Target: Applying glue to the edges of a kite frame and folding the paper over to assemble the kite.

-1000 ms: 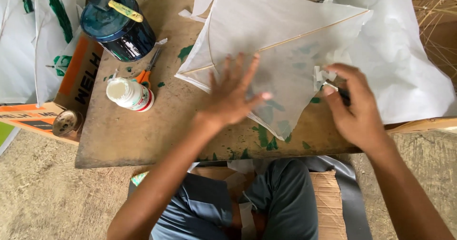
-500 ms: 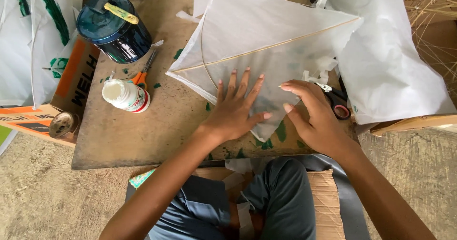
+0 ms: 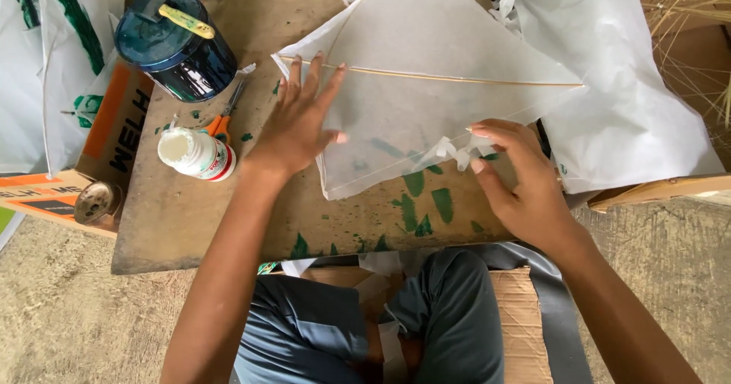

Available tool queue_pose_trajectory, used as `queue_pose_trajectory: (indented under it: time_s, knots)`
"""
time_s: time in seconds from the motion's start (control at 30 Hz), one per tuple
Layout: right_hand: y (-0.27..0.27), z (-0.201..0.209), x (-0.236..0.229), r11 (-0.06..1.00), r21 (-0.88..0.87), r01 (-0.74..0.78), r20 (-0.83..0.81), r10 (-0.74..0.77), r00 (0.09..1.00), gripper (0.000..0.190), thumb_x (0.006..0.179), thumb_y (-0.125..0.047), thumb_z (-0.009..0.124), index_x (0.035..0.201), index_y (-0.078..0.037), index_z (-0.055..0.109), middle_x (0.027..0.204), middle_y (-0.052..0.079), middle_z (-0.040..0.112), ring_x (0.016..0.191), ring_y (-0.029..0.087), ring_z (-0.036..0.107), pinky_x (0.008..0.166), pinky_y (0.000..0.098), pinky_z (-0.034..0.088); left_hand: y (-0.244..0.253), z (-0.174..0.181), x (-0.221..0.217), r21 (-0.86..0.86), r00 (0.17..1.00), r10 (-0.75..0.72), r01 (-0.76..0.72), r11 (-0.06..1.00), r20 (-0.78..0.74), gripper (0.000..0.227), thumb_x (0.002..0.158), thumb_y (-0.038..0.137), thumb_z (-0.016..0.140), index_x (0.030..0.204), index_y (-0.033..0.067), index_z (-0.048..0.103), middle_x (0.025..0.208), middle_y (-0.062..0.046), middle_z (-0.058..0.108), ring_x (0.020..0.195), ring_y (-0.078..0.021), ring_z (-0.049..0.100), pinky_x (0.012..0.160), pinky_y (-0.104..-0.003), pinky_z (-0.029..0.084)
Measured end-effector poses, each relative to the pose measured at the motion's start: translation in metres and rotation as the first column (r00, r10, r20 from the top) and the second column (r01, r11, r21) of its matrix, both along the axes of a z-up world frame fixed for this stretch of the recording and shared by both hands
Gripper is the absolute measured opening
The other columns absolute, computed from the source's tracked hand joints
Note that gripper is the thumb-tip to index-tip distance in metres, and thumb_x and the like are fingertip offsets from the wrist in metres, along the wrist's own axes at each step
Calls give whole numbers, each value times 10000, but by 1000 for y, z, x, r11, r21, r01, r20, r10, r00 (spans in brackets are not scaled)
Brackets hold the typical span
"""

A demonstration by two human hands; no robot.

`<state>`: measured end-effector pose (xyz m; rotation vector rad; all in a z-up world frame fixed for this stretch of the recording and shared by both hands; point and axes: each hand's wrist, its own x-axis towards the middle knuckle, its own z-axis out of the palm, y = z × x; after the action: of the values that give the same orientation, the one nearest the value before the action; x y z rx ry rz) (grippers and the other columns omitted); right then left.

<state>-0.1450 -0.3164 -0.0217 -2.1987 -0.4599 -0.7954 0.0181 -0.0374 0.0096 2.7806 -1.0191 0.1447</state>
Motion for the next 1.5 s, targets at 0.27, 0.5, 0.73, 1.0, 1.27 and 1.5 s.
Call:
queue_pose_trajectory:
  time_s: [0.27,0.5,0.73,1.0,1.27,1.5]
  knots:
    - [-2,6,-2,957,-190,219,-42,-231,972,643,835,-14,807,1415,6,533,1105,135,654,1035,330,607,901,460,533,-56,-29,-35,-75,976,-194,187,979,-103,680,1057,517,399,1619,154,275,1643,-252,225,1493,-494,222,1173,-694,216]
    - [-6,-16,12,866,-406,292,-28,-331,943,665,853,-104,787,1461,-59,521,1084,140,718,999,344,656,832,450,570,-75,-45,-29,-4,940,-235,241,971,-246,696,1085,516,323,1637,118,177,1668,-234,161,1550,-426,138,1230,-627,108]
    - [-15,-26,6,872,-381,306,18,-324,946,521,884,-33,772,1367,-74,581,951,86,737,924,293,690,778,387,594,-74,-45,-34,-15,951,-194,196,980,-239,734,1088,557,257,1651,118,89,1689,-231,60,1570,-383,89,1253,-583,51]
    - [24,39,-86,843,-214,-493,-850,88,520,565,917,-197,680,1454,-315,552,1115,32,776,962,147,779,880,322,637,-77,-58,-24,-51,934,-198,191,980,-299,789,1027,605,213,1621,178,-83,1704,-135,-140,1578,-258,-125,1261,-446,-65]
    - [14,63,-55,870,-482,-103,-504,-179,845,469,1018,-342,431,1454,-173,463,1450,103,536,1133,266,615,834,484,578,-75,-50,-32,-74,931,-199,185,980,-307,787,1034,594,243,1617,185,-92,1708,-134,-128,1577,-241,-124,1264,-428,-61]
    - [3,25,13,916,-392,-81,-189,6,982,491,1012,-74,591,1484,-3,477,1387,233,580,1313,455,523,981,536,511,-61,-44,-41,-76,939,-290,280,957,-185,742,1082,533,392,1659,146,132,1701,-200,110,1571,-360,137,1270,-521,78]
